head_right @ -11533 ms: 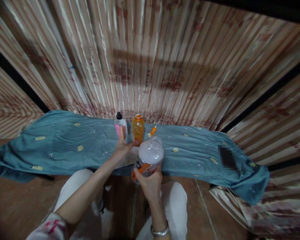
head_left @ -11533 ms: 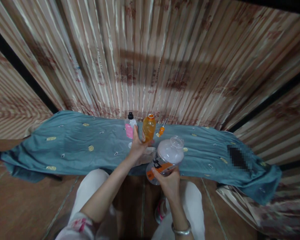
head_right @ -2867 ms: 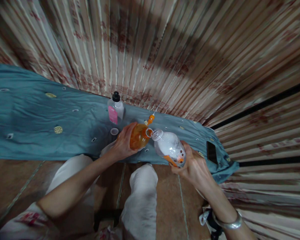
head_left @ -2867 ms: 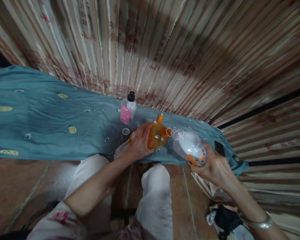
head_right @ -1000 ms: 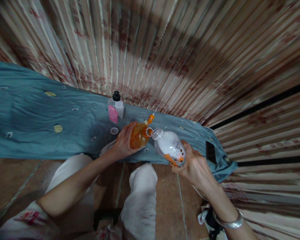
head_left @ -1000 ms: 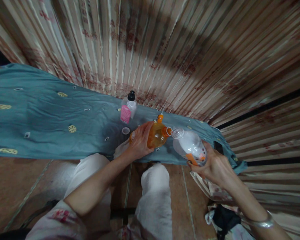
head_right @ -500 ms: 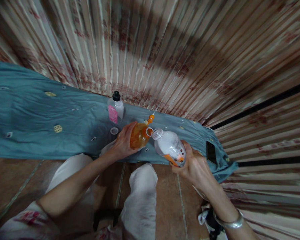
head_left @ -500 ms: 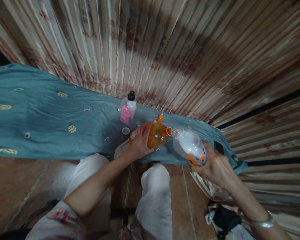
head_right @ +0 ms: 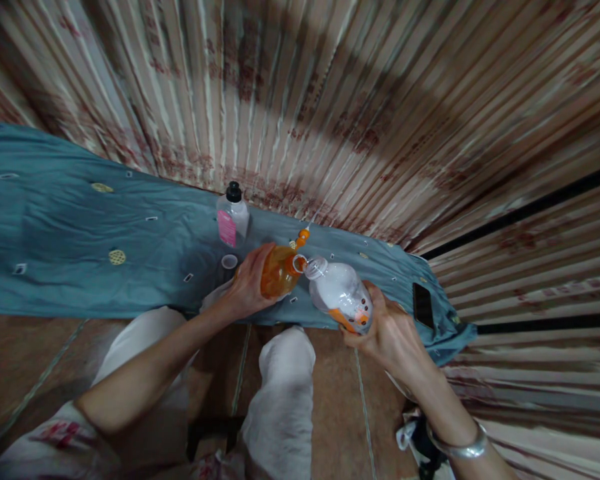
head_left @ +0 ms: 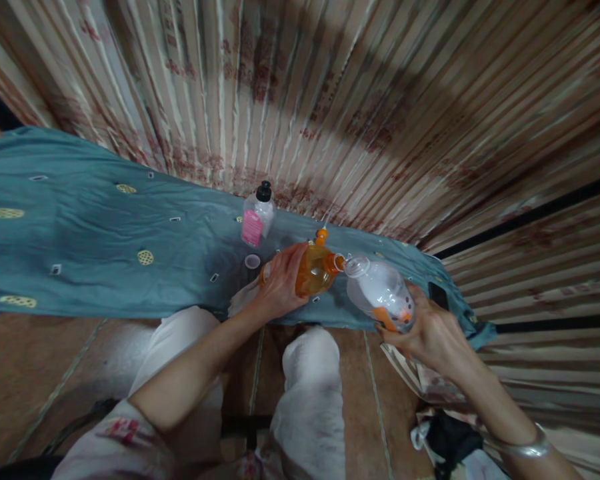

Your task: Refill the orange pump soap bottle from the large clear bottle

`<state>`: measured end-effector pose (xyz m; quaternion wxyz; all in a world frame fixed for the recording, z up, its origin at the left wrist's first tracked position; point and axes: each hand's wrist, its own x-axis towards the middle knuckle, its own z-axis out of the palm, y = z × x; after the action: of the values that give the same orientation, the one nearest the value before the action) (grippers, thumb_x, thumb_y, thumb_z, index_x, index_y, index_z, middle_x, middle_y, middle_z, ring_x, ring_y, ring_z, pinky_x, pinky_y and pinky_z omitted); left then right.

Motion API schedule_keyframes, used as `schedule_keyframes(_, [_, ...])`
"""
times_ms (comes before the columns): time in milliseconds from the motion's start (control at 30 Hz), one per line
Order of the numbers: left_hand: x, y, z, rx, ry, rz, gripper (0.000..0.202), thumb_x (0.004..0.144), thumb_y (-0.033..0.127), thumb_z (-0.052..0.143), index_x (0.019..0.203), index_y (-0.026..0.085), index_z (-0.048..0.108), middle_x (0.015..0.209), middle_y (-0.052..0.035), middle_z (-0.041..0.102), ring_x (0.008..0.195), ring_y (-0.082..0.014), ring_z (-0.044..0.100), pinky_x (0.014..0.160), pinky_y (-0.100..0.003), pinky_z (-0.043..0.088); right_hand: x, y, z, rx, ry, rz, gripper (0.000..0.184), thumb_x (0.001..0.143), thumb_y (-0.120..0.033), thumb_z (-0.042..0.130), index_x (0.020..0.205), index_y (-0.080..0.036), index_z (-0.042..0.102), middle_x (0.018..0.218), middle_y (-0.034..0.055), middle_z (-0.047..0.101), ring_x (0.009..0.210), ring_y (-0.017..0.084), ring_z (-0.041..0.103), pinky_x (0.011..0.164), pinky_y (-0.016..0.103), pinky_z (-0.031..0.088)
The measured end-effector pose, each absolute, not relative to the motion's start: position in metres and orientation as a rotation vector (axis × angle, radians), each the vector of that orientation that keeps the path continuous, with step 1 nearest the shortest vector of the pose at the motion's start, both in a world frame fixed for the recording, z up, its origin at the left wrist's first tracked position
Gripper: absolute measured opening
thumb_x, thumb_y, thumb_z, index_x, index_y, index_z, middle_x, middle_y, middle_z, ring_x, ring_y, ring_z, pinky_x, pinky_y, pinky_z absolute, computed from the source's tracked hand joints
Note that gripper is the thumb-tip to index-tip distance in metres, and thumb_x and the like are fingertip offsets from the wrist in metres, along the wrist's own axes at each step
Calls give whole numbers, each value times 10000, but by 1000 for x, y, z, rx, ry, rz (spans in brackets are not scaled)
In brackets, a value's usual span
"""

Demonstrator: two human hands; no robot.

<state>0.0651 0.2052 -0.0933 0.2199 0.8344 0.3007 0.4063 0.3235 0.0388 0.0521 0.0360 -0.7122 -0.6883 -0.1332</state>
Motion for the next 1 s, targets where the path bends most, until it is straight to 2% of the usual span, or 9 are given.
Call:
schedule_keyframes(200, [65, 206, -96, 2310, 774, 1198, 1196, 827, 269, 883, 1748, 219, 121, 1668, -258, 518, 1567, -445, 538, 1272, -700, 470, 323, 39, 55, -2181, -2128, -389, 766, 825, -575, 673, 1426, -106, 595, 895, 147, 828, 720, 348, 779, 617, 402, 565])
schedule_keyframes(433, [65, 206, -94, 2276, 822, 1114, 1141, 827, 289, 881, 1735, 260, 192, 1682, -241, 520, 1570, -450, 537, 1281, -722, 456, 324, 38, 53, -2200, -2108, -380, 764, 819, -560, 670, 1436, -115, 592, 933, 150, 837, 763, 355, 793, 636, 407, 574])
schedule_keyframes(700, [64, 205, -92, 2294, 814, 1097, 1160, 815, 249, 867, 1740, 236, 168, 1691, -255, 507, 1587, -451, 519, 1291, -713, 447, 326, 37, 51, -2179, -2123, -416, 775, 814, -543, 674, 1441, -98, 584, 924, 158, 834, 768, 353, 801, 646, 403, 584])
schedule_keyframes(867, [63, 204, -89, 2292, 819, 1096, 1098, 859, 292, 854, 1730, 247, 188, 1685, -246, 519, 1580, -445, 532, 1286, -705, 456, 324, 38, 54, -2189, -2110, -392, 755, 813, -536, 679, 1428, -108, 594, 931, 150, 836, 780, 352, 806, 660, 403, 594])
schedule_keyframes(1000, [63, 205, -91, 2296, 806, 1107, 1131, 844, 290, 862, 1740, 246, 172, 1682, -246, 520, 1584, -442, 528, 1288, -706, 457, 322, 38, 55, -2192, -2102, -370, 737, 808, -532, 687, 1409, -112, 607, 917, 144, 834, 772, 350, 804, 660, 402, 593])
